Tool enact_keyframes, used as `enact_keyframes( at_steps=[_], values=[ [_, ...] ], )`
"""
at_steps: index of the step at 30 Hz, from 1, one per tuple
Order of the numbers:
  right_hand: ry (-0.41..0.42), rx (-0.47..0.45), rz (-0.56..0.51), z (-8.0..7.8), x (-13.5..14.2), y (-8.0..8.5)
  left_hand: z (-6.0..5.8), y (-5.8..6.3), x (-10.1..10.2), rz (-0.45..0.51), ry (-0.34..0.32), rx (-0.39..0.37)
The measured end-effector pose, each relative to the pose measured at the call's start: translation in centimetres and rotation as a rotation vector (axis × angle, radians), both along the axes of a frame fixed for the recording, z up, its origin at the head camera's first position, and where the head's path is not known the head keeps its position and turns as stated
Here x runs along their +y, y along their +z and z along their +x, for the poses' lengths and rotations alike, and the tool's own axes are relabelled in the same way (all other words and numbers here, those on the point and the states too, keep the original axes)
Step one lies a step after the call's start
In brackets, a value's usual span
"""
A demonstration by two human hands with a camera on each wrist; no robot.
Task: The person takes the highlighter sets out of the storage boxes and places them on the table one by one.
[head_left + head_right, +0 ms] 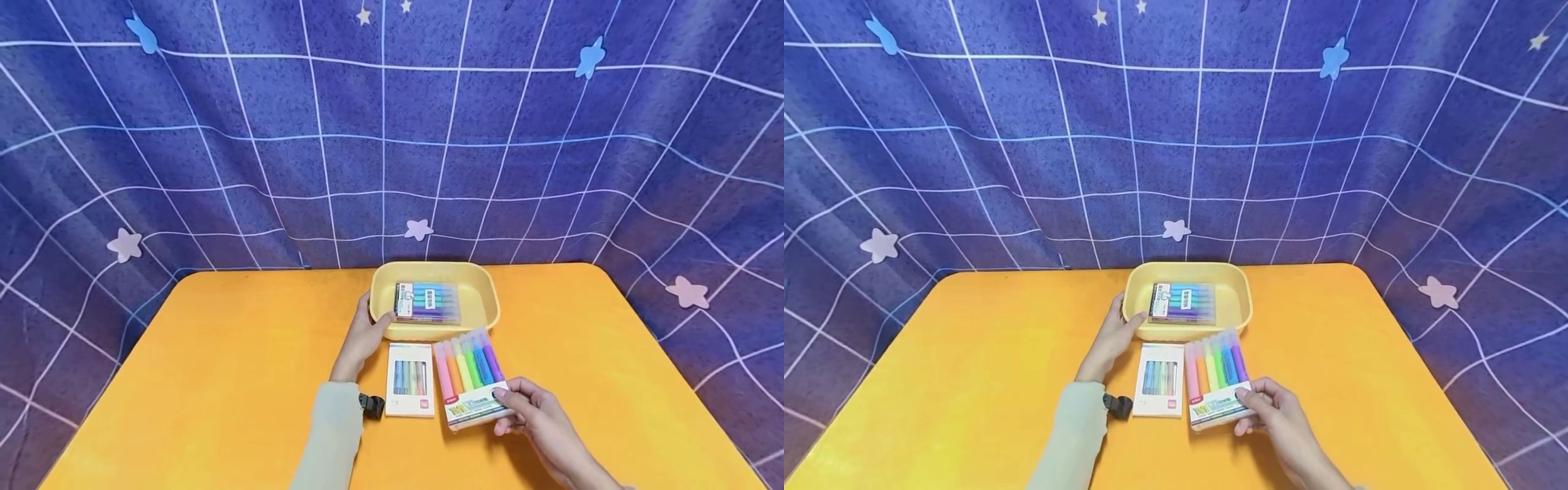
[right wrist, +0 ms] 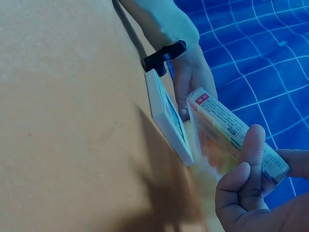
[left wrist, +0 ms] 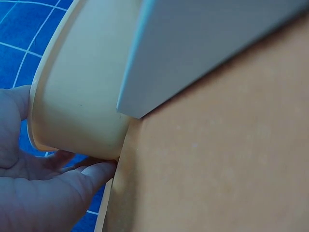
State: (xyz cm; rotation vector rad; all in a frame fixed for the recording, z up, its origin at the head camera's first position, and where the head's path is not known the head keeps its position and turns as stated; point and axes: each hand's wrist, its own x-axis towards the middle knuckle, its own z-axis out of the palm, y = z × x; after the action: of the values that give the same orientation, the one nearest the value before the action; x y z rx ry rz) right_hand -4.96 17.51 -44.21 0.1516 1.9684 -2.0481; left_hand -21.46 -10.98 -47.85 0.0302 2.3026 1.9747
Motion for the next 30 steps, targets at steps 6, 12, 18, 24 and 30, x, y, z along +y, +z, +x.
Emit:
enact_keyframes(
  at_steps=[6, 12, 18, 24, 30],
  values=[
    [-0.008, -0.013, 0.011, 0.1, -0.3, -0.5, 0.1, 0.1, 0.2, -0.004, 0.008, -0.015],
    [-0.009, -0.022, -0.001, 0.1, -0.7, -0.9, -0.1, -0.1, -0.1, 0.008, 0.001, -0.006],
    [-0.004, -0.036, -0.002, 0.1, -1.2, -1.3, 0.0, -0.3, -0.1, 0.004, 0.007, -0.006],
    [-0.021, -0.049, 0.007, -0.2, -1.4, -1.7, 0.1, -0.3, -0.1, 0.009, 0.004, -0.017],
    [-0.057, -0.037, 0.042, -0.3, -1.3, -2.2, 0.1, 0.0, 0.0, 0.017, -0.003, -0.003]
  ],
)
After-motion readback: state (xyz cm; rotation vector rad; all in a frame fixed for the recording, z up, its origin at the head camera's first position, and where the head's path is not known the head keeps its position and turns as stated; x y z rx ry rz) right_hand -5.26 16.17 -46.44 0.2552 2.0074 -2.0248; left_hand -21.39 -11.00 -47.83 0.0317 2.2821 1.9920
